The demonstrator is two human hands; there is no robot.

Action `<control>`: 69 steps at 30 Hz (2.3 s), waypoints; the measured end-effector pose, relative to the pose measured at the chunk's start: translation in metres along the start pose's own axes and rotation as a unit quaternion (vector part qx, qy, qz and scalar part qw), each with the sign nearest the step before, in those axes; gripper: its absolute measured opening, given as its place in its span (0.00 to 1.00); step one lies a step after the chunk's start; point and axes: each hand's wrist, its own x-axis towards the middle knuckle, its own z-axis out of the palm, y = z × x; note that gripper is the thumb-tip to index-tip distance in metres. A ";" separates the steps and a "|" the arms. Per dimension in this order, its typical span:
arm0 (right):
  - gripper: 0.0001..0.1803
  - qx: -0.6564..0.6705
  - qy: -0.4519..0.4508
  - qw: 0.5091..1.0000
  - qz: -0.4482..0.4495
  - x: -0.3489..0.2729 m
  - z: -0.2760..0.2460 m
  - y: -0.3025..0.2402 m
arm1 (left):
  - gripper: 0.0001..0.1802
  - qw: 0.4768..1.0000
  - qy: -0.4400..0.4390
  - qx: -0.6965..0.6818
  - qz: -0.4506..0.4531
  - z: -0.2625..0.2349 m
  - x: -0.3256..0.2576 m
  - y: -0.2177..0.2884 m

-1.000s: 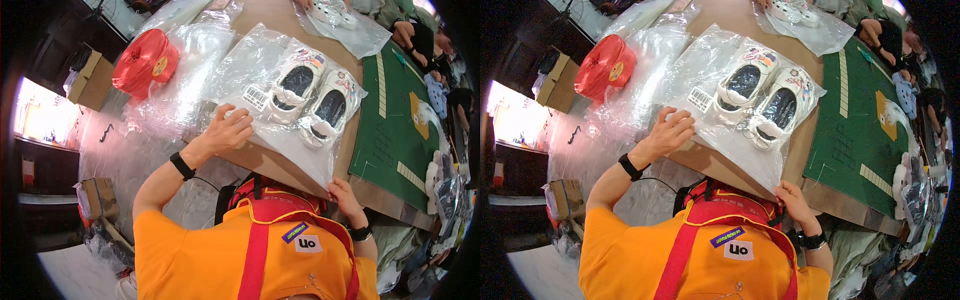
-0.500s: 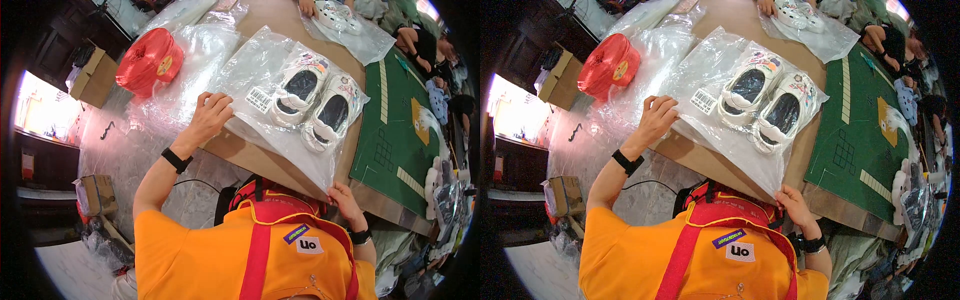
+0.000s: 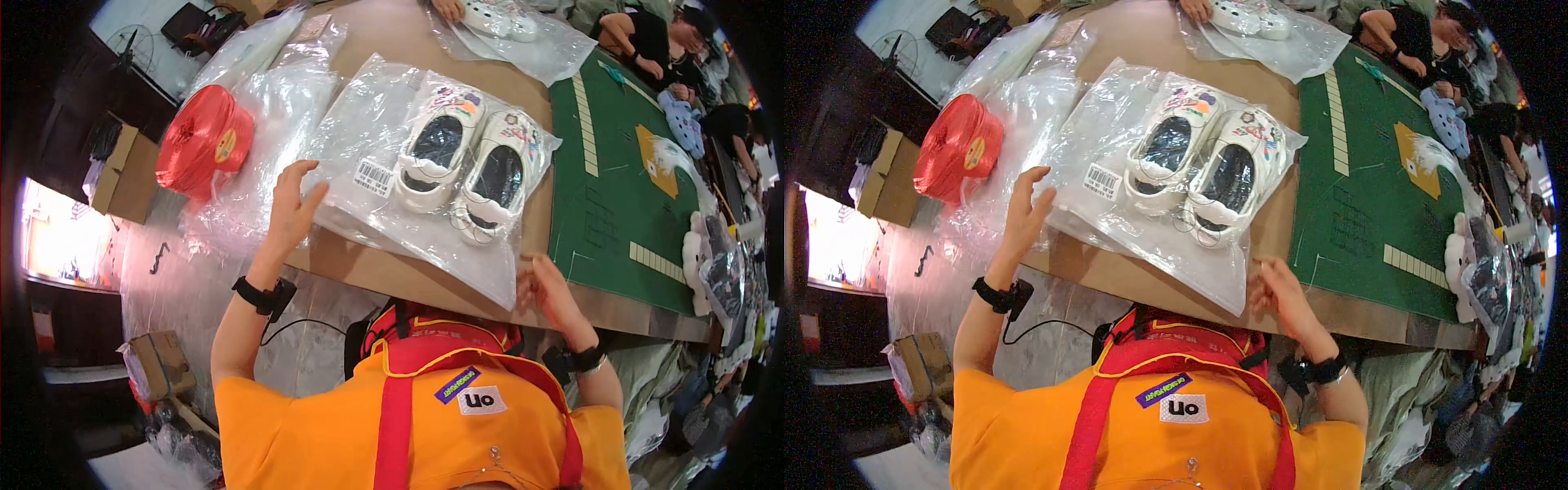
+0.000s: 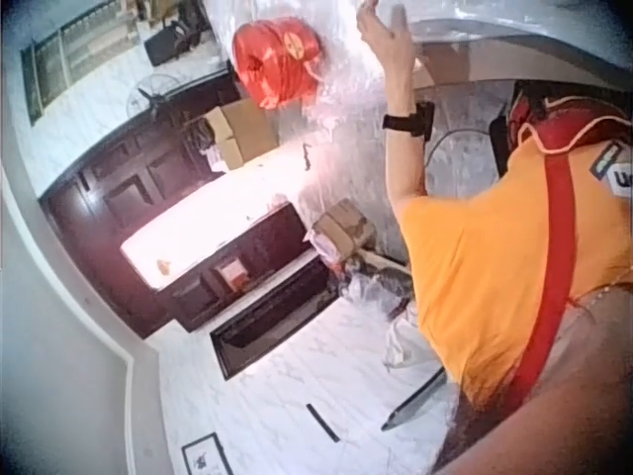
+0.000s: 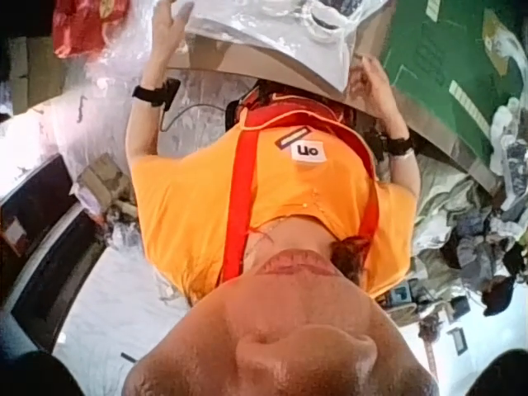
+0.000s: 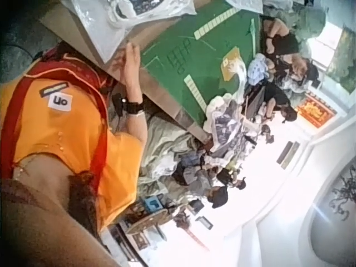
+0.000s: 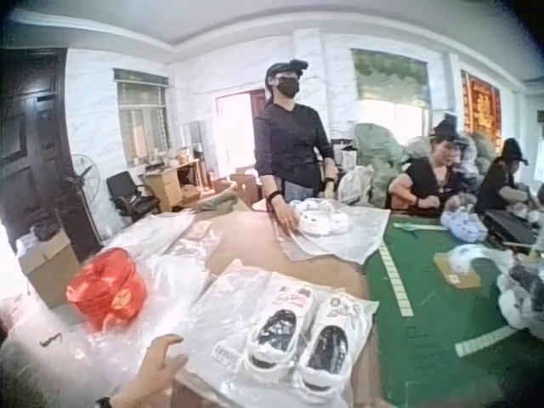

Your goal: The recorder is packing decorative clogs (crocs) into individual plastic bags and then placing the packed units into a larger transport bag.

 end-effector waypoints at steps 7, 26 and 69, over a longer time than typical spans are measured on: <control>0.41 -0.093 0.100 0.991 -0.008 0.043 0.024 -0.046 | 0.21 0.972 -0.191 0.120 0.065 0.050 0.054 0.044; 0.47 -0.034 0.024 0.999 -0.015 0.063 0.029 -0.047 | 0.41 0.771 -0.344 -0.392 -0.365 0.105 0.072 0.034; 0.25 -0.512 -0.076 0.819 -0.247 0.052 0.027 -0.018 | 0.18 0.647 0.092 -0.717 -0.242 0.167 0.321 -0.099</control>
